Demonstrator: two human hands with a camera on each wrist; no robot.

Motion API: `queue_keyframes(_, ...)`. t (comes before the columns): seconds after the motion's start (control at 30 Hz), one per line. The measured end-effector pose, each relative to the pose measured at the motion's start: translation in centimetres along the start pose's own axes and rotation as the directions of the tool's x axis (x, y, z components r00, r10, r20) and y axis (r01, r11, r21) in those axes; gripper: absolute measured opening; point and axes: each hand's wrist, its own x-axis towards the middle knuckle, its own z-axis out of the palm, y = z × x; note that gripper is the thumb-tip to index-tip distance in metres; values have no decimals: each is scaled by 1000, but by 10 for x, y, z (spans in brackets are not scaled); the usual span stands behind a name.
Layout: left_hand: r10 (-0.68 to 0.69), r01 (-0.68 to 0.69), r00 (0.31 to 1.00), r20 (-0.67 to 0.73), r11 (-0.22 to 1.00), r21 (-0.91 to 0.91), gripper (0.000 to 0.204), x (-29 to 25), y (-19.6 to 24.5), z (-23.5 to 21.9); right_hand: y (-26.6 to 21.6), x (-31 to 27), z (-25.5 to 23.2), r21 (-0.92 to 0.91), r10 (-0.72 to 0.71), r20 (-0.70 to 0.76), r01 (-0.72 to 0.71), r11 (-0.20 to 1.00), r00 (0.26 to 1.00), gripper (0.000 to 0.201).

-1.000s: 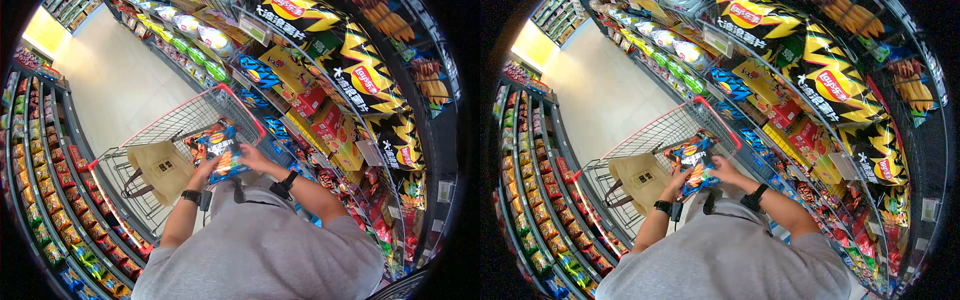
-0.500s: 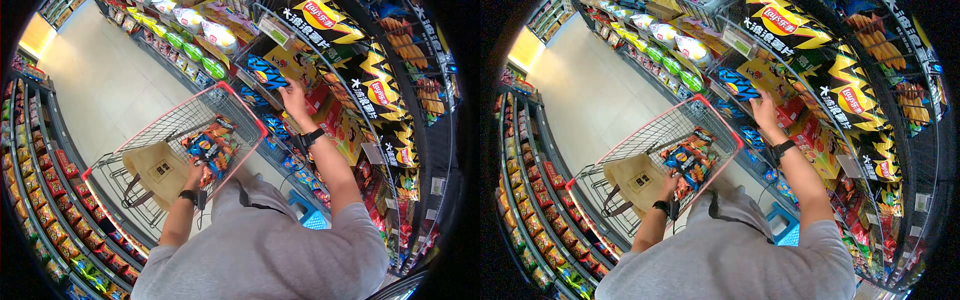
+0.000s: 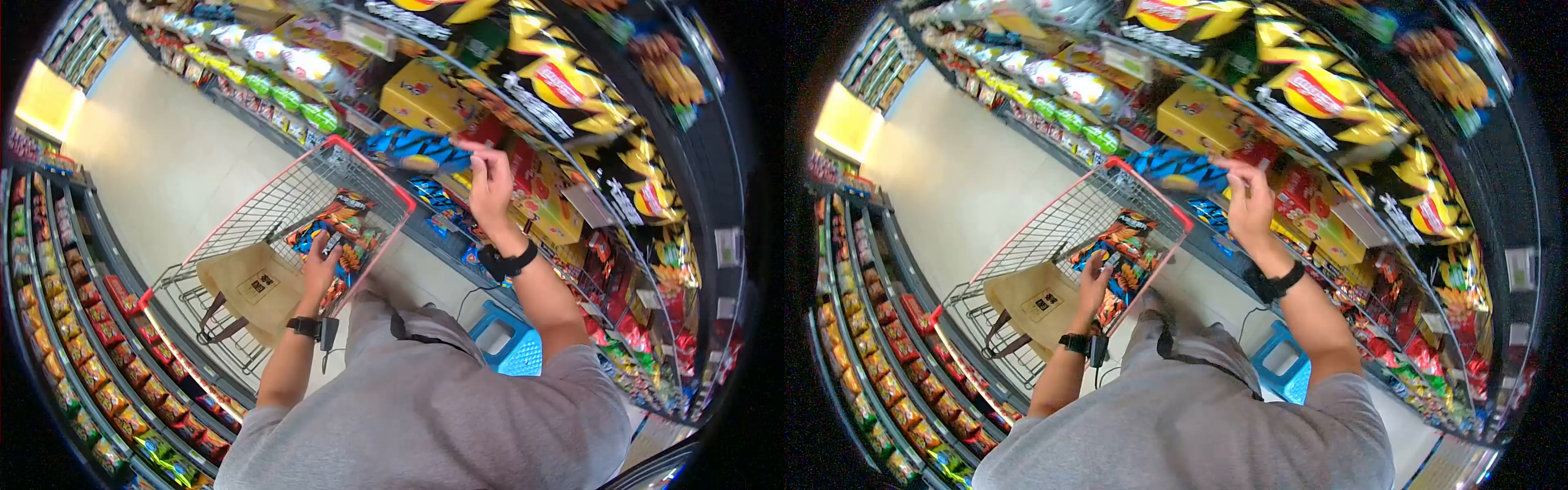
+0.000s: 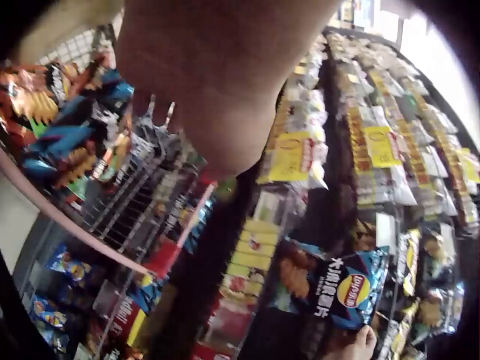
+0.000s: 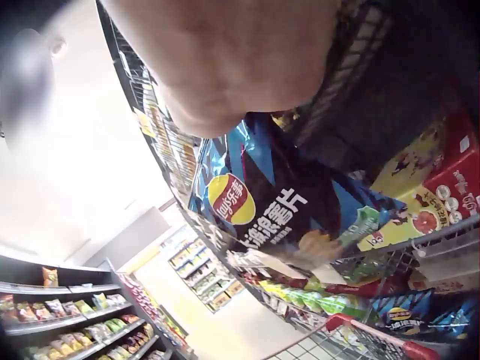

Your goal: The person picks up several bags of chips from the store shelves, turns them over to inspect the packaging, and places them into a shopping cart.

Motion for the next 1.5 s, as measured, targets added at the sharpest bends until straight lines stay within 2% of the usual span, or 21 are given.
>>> queue_keyframes(0.07,141,-138,984,106,990,-37,71,-19,80,33,-17,-26,-33,21,106,-23,-105,994,994,4)
queue_keyframes(0.13,321,-321,907,272,946,-48,75,-39,134,60,-35,-58,-61,80,240,-45,-236,968,970,5)
queue_keyframes(0.23,354,-240,779,517,931,-275,92,-74,178,115,-53,-110,-103,267,409,-81,-376,887,909,5)
queue_keyframes(0.27,359,-169,730,582,919,-355,94,-81,162,137,-58,-128,-118,291,442,-91,-401,869,892,5)
queue_keyframes(0.3,340,-291,678,652,938,-188,91,-88,162,150,-63,-145,-133,317,474,-100,-424,849,875,4)
queue_keyframes(0.37,149,-133,684,714,988,-80,81,-129,179,184,-69,-175,-163,335,511,-164,-440,833,844,6)
queue_keyframes(0.43,120,-103,723,681,992,-66,53,-152,162,218,-75,-200,-193,392,538,-205,-435,811,818,9)
queue_keyframes(0.5,137,-120,692,709,990,-74,40,-170,155,246,-79,-220,-222,476,547,-216,-402,782,809,12)
queue_keyframes(0.57,105,-78,704,703,994,-70,31,-188,151,270,-76,-247,-258,458,624,-110,-517,723,774,31)
queue_keyframes(0.63,114,-83,681,723,993,-79,28,-198,140,290,-72,-275,-285,432,663,-7,-595,677,749,42)
queue_keyframes(0.67,132,-86,696,706,991,-100,27,-203,136,301,-70,-289,-288,582,640,45,-541,607,767,61)
queue_keyframes(0.77,90,-22,753,652,993,-112,26,-218,127,326,-72,-324,-304,471,658,274,-694,544,702,69)
queue_keyframes(0.8,49,18,769,638,995,-98,28,-222,124,332,-84,-318,-305,506,660,207,-657,560,722,62)
queue_keyframes(0.93,-66,186,792,607,973,-137,42,-231,111,346,-81,-321,-319,463,802,91,-738,491,590,48)
queue_keyframes(0.97,-5,50,743,669,998,-48,56,-226,102,345,-80,-320,-320,509,812,46,-713,482,582,46)
queue_keyframes(1.07,133,-109,602,787,991,-83,68,-238,106,351,-77,-320,-319,608,846,-25,-664,436,533,41)
queue_keyframes(1.17,-173,93,673,719,984,151,68,-250,116,348,-80,-320,-319,584,852,34,-702,407,522,47)
queue_keyframes(1.27,-120,71,698,706,993,98,67,-245,115,344,-86,-320,-315,723,819,141,-623,300,557,52)
queue_keyframes(1.37,-79,64,710,700,997,47,64,-240,118,338,-88,-319,-313,611,826,194,-724,321,529,56)
queue_keyframes(1.43,-23,27,723,691,1000,5,62,-241,122,335,-86,-313,-309,644,822,184,-698,314,540,57)
queue_keyframes(1.5,106,-92,800,591,994,-54,54,-245,122,334,-79,-309,-307,646,830,149,-688,330,538,57)
